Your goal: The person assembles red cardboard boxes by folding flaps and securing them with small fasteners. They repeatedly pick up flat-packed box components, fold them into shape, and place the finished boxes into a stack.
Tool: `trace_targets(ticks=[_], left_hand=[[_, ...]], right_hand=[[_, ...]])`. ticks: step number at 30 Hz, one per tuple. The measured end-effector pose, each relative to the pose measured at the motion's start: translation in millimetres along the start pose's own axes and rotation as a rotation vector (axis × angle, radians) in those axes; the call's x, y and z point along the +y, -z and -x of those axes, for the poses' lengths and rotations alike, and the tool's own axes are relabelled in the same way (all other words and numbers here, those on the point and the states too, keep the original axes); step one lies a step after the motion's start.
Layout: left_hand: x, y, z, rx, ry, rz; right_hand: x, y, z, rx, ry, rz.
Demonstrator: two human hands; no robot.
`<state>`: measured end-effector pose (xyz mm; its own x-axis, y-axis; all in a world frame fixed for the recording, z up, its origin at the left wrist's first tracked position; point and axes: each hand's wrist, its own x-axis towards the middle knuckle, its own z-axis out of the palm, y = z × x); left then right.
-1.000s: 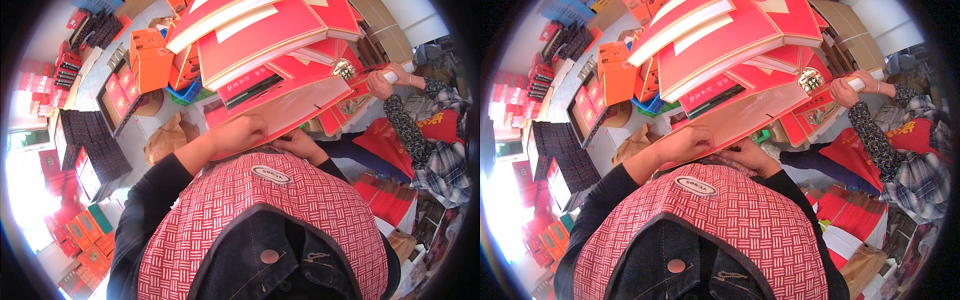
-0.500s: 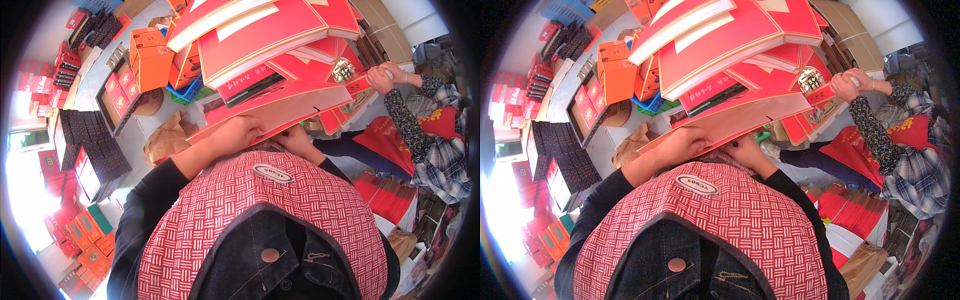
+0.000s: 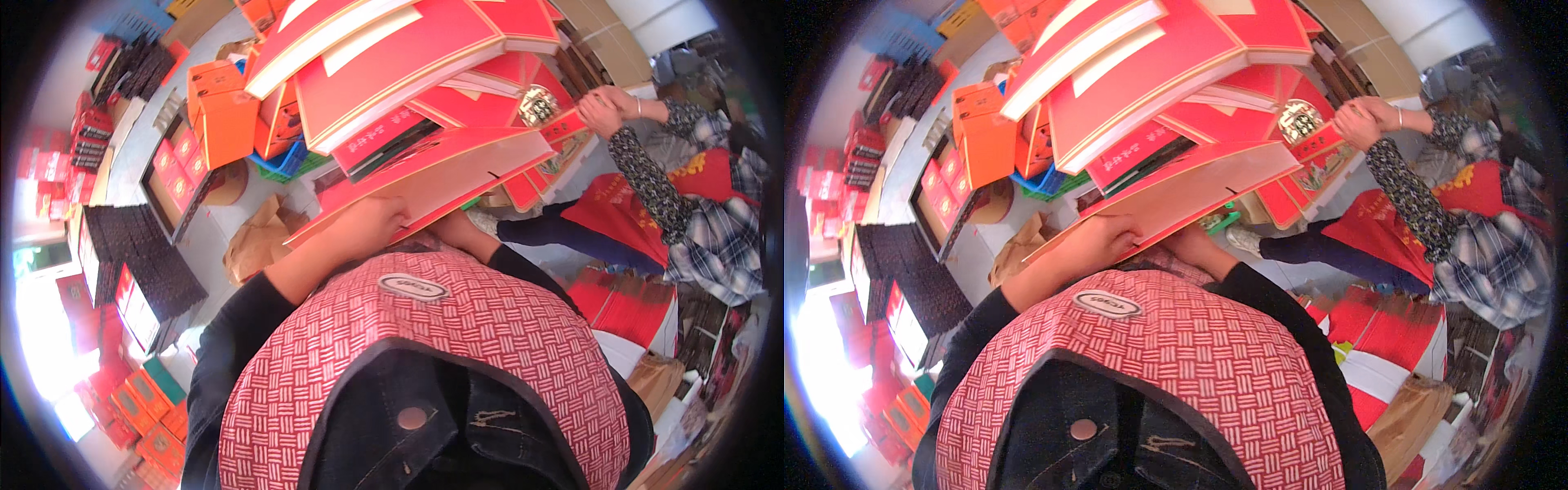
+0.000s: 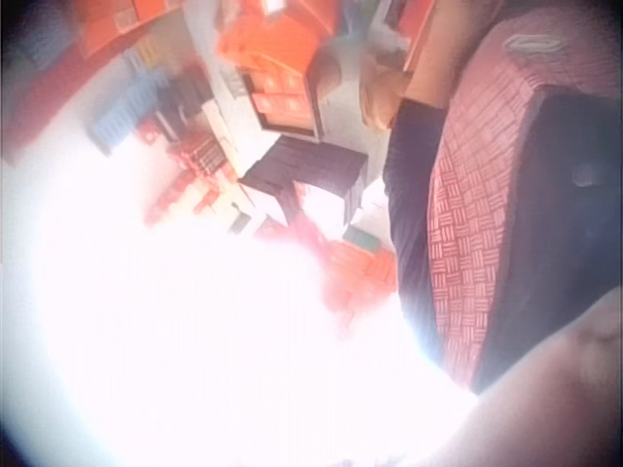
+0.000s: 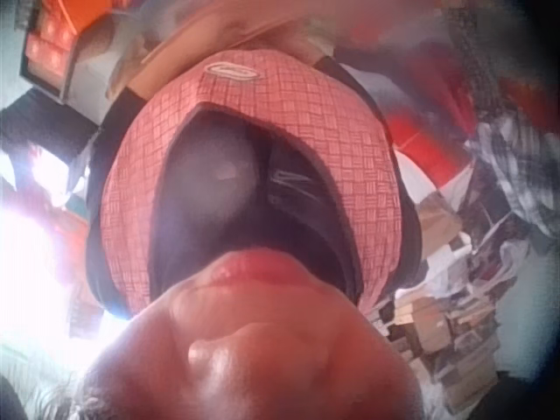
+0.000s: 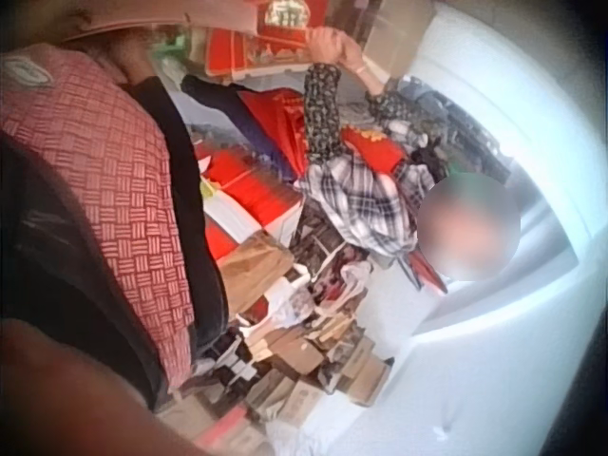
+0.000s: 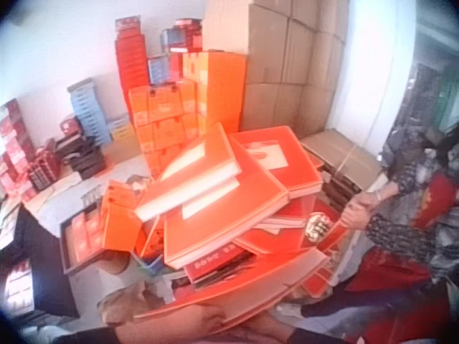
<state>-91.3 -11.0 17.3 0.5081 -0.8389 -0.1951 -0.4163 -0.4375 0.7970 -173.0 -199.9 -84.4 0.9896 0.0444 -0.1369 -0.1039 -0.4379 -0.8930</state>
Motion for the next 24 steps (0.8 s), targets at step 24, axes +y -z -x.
trace_targets(ticks=[24], left_hand=[[70,61,14,0.040,0.157,-0.621]], right_hand=[[223,55,4,0.140,-0.790,-0.958]])
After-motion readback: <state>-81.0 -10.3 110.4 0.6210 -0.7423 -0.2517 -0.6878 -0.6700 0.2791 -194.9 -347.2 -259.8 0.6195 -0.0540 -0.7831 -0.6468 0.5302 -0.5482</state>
